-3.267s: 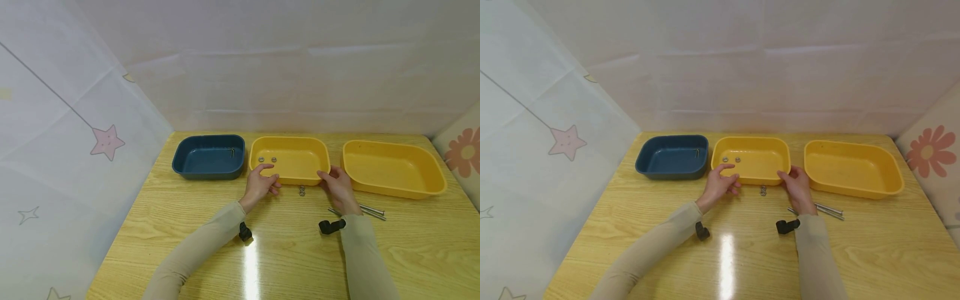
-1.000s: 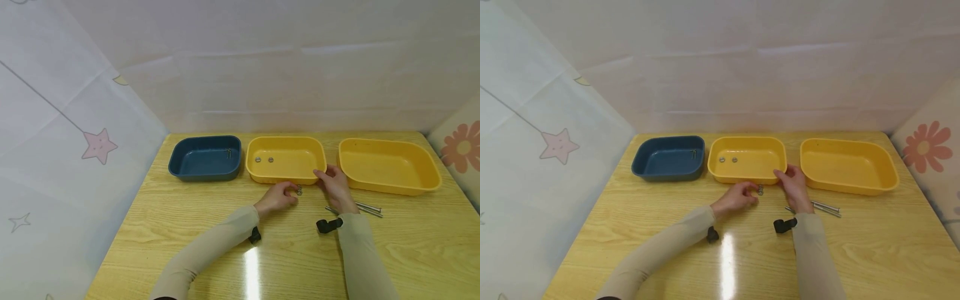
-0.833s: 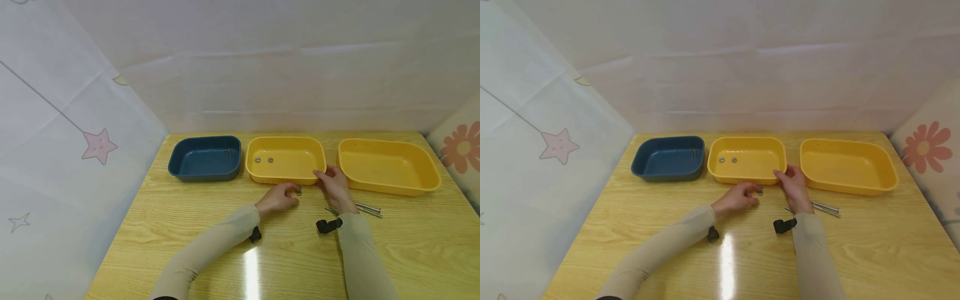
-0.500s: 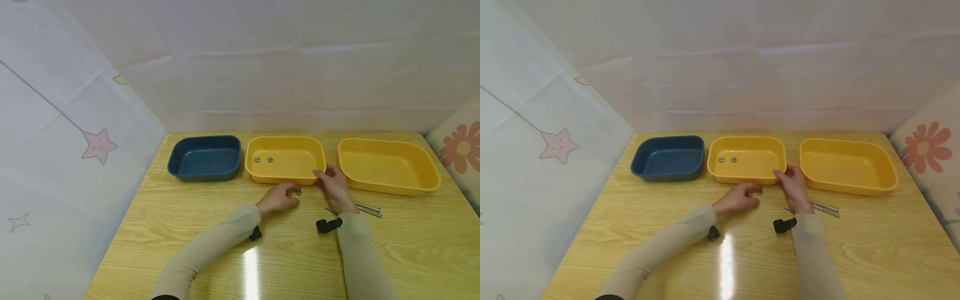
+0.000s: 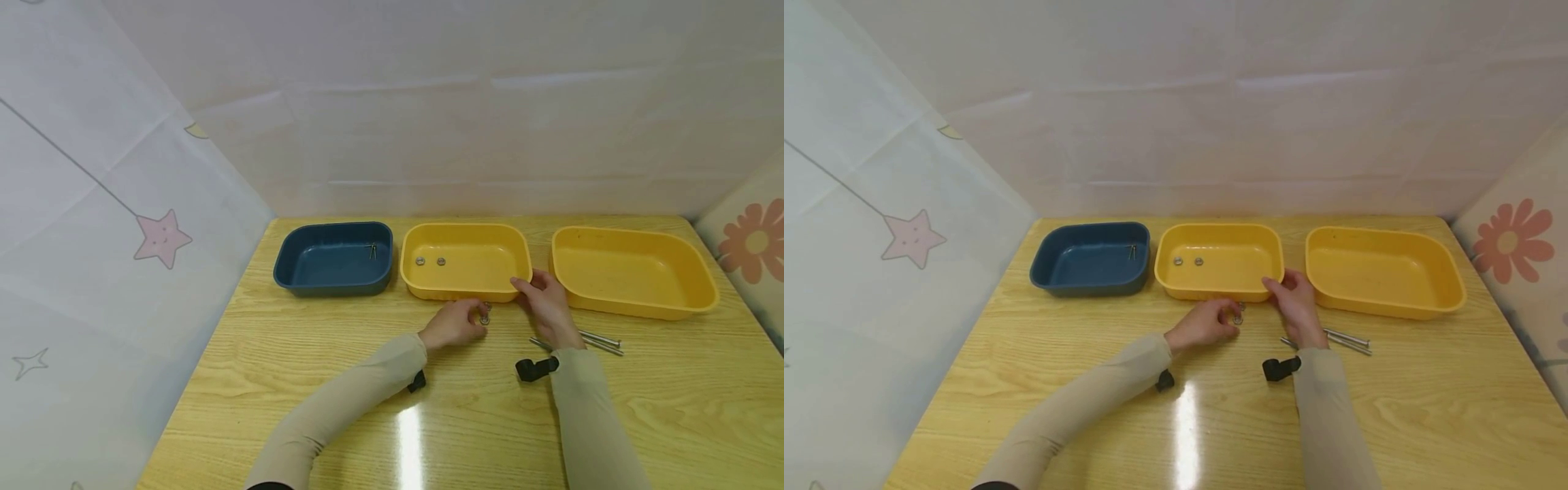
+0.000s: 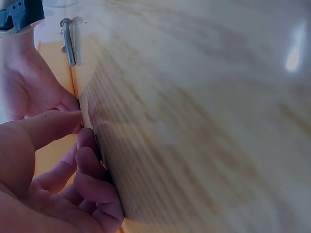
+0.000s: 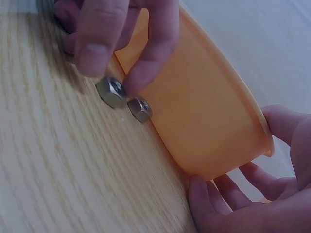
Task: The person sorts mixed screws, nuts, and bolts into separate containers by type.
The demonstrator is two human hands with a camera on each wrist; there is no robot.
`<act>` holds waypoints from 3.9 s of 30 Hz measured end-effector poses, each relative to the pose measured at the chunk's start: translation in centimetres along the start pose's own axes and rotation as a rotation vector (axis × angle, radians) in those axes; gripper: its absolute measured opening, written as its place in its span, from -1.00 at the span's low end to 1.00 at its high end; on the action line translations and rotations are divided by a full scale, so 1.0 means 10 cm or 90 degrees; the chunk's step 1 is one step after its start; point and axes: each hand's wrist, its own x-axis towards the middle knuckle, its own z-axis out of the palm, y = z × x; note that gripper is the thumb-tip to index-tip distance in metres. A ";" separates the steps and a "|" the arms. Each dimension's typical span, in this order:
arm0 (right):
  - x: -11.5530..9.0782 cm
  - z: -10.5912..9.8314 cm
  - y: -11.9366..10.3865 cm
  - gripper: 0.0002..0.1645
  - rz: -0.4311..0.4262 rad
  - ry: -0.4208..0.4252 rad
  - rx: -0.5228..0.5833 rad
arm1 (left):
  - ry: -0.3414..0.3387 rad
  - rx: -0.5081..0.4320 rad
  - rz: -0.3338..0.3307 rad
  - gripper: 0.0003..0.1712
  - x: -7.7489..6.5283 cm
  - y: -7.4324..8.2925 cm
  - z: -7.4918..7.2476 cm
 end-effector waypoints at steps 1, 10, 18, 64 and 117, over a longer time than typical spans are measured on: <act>0.00 0.00 0.00 -0.15 0.001 0.001 -0.002 | -0.001 0.005 0.002 -0.74 0.00 0.00 0.00; 0.01 0.01 0.01 -0.14 -0.003 0.003 0.000 | -0.005 0.031 0.004 -0.75 0.04 -0.03 0.01; 0.01 0.02 0.01 -0.14 -0.002 0.009 -0.004 | -0.006 -0.006 -0.014 -0.75 0.05 -0.04 -0.01; -0.01 0.00 0.01 -0.14 0.003 -0.002 0.002 | -0.019 -0.013 0.008 -0.80 -0.06 -0.06 -0.07; -0.03 0.00 -0.01 -0.13 0.002 -0.004 -0.015 | 0.173 -0.392 -0.005 -0.76 -0.16 -0.14 -0.13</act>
